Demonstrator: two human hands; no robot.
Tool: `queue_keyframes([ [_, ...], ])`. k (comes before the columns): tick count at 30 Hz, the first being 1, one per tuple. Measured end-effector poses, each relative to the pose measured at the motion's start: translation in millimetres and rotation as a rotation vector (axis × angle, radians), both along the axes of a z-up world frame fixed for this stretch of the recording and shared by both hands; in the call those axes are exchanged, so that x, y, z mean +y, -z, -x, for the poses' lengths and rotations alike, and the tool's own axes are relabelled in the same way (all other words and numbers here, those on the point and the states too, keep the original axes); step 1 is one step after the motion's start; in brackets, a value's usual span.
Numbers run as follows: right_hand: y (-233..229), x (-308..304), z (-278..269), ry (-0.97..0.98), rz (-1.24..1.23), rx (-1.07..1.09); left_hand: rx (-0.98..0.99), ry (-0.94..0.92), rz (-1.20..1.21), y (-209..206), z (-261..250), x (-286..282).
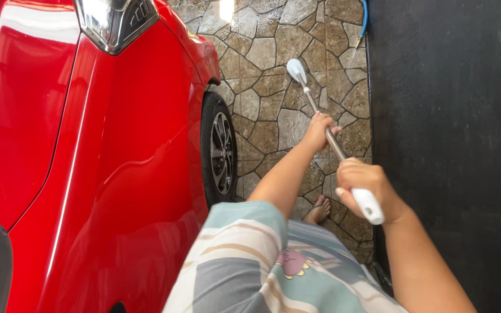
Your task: The person scrubs the tiled floor of a garage using a long-handled brush while rinsing the area with a blue water hose.
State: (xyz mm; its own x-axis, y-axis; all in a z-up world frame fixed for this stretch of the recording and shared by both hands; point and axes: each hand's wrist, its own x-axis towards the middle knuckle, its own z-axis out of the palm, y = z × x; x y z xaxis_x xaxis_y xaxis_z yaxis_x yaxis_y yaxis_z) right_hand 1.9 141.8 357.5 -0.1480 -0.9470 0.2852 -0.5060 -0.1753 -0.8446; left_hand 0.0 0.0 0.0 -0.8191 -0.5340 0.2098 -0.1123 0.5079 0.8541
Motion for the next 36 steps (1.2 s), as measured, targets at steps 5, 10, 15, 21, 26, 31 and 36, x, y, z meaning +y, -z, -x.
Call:
queue_keyframes([
  [5, -63.7, 13.8, 18.5, -0.166, -0.019, -0.310, -0.044, -0.177, 0.042, -64.4, -58.0, 55.1],
  [10, -79.0, -1.6, 7.9, -0.106, -0.020, -0.482, -0.017, -0.184, -0.196, -76.8, -95.4, 46.9],
  [15, -29.2, -64.2, -10.3, -0.155, 0.024, -0.069, 0.080, -0.296, 0.138, -20.3, -67.6, -51.3],
  [21, -3.9, -103.2, -31.9, -0.169, 0.057, -0.104, -0.109, -0.223, -0.007, -0.7, -90.8, -115.4],
  [26, -51.0, -53.3, -16.6, -0.245, 0.005, -0.346, -0.003, -0.254, 0.085, -19.8, -130.8, -21.0],
  [31, -93.3, 15.7, -25.7, 0.049, -0.067, -0.300, 0.014, 0.012, 0.019, -40.5, -84.0, 56.6],
  [36, -84.5, 54.0, -28.1, 0.328, -0.127, -0.076, 0.051, 0.476, -0.046, -58.2, 20.6, 112.1],
])
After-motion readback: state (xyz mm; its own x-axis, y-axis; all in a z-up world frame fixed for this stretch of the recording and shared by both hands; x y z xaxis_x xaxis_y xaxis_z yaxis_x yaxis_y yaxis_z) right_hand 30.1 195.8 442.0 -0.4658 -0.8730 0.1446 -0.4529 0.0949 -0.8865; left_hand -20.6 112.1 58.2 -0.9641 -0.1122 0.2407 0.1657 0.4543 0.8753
